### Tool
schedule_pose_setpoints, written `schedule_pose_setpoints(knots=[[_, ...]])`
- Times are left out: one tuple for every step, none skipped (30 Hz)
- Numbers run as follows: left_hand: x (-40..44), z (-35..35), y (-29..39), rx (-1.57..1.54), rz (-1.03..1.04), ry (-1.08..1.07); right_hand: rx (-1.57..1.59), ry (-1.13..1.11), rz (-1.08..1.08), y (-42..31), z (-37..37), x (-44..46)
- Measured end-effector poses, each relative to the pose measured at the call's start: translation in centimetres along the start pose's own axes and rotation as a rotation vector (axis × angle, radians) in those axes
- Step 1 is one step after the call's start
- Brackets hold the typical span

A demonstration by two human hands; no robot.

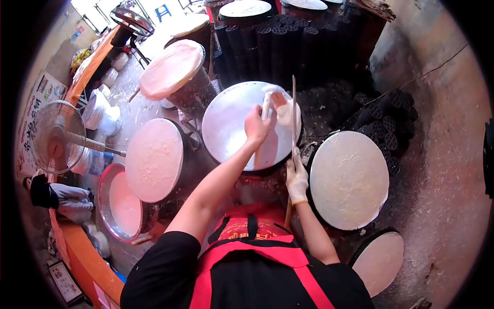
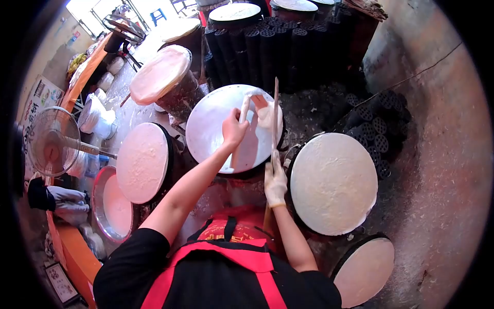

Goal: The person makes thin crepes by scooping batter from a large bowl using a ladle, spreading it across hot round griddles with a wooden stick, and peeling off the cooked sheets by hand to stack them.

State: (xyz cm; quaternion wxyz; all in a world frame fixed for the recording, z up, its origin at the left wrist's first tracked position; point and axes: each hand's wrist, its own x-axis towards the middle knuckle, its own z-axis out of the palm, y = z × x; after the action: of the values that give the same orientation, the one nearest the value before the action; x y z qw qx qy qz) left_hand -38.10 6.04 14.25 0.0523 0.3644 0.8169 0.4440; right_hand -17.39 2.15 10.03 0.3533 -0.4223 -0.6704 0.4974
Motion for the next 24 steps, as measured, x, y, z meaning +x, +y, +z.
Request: schedule_pose_setpoints(knots=[[0.7,-0.4,0.2,0.01,0.04,0.035,0.094,0.001,0.144,-0.6,1.2,1.2],[1.3,-0.9,0.6,0.018,0.082,0.071,0.187,0.004,0.286,-1.3,2.3,2.5],[1.9,-1.8,1.1,-0.002,0.096,0.094,0.278,-0.018,0.397,-1.9,2.6,3.4],[2.4,-3.0,1.7,-0.023,0.111,0.119,0.365,-0.031,0.51,-2.6,2.9,4.2],[2.7,-4.3,2.2,-0.088,0.13,0.12,0.482,-0.048,0.552,-2.8,2.6,4.3],[2.7,-6.0,3.2,-0.106,0.152,0.15,0.599,-0.065,0.594,-2.8,2.1,4.4],[2.7,-7.2,3.2,-0.182,0.138,0.134,0.733,-0.066,0.64,-2.5,1.6,3.9],[2.5,-8.5,3.1,-0.26,0.12,0.119,0.895,-0.084,0.769,-2.3,0.7,3.3],[1.6,-10.4,4.0,-0.406,0.057,0.073,0.861,-0.026,0.701,-2.3,0.6,1.5],[0.2,-12.3,4.5,-0.463,0.002,0.018,0.827,0.029,0.631,-2.5,0.8,-0.5],[-1.0,-13.5,3.5,-0.506,-0.045,-0.005,0.773,0.126,0.623,-2.1,1.8,-2.0],[-2.2,-14.3,2.3,-0.55,-0.091,-0.028,0.776,0.151,0.619,-2.1,2.7,-3.1],[-3.4,-15.0,0.4,-0.587,-0.229,-0.087,0.773,0.149,0.598,-3.2,3.6,-3.4],[-4.8,-15.8,-1.2,-0.622,-0.368,-0.149,0.77,0.149,0.578,-4.3,4.6,-3.4],[-6.3,-17.3,-1.6,-0.7,-0.576,-0.193,0.769,0.142,0.563,-4.0,5.9,-2.6],[-7.7,-18.8,-1.9,-0.775,-0.783,-0.238,0.721,0.162,0.597,-5.7,6.9,-1.5],[-8.9,-19.8,-2.7,-0.854,-0.856,-0.268,0.863,0.147,0.711,-5.4,7.8,0.5],[-10.0,-20.7,-3.4,-0.934,-0.928,-0.3,0.946,0.134,0.763,-5.4,8.8,2.2],[-11.2,-21.6,-3.6,-0.973,-0.917,-0.305,0.769,0.159,0.647,-5.5,10.4,3.3],[-12.3,-22.7,-3.5,-1.013,-0.908,-0.31,0.704,0.127,0.641,-6.1,11.1,4.4],[-13.1,-23.5,-3.1,-1.047,-0.925,-0.286,0.639,0.095,0.634,-6.9,11.6,5.4],[-13.6,-24.2,-2.8,-1.047,-0.931,-0.296,0.575,0.063,0.628,-7.6,11.8,5.7],[-14.0,-25.0,-2.7,-1.047,-0.938,-0.305,0.58,-0.023,0.616,-8.2,11.4,5.3],[-14.5,-25.5,-2.8,-1.049,-0.943,-0.314,0.584,-0.11,0.6,-8.7,10.5,5.0]])
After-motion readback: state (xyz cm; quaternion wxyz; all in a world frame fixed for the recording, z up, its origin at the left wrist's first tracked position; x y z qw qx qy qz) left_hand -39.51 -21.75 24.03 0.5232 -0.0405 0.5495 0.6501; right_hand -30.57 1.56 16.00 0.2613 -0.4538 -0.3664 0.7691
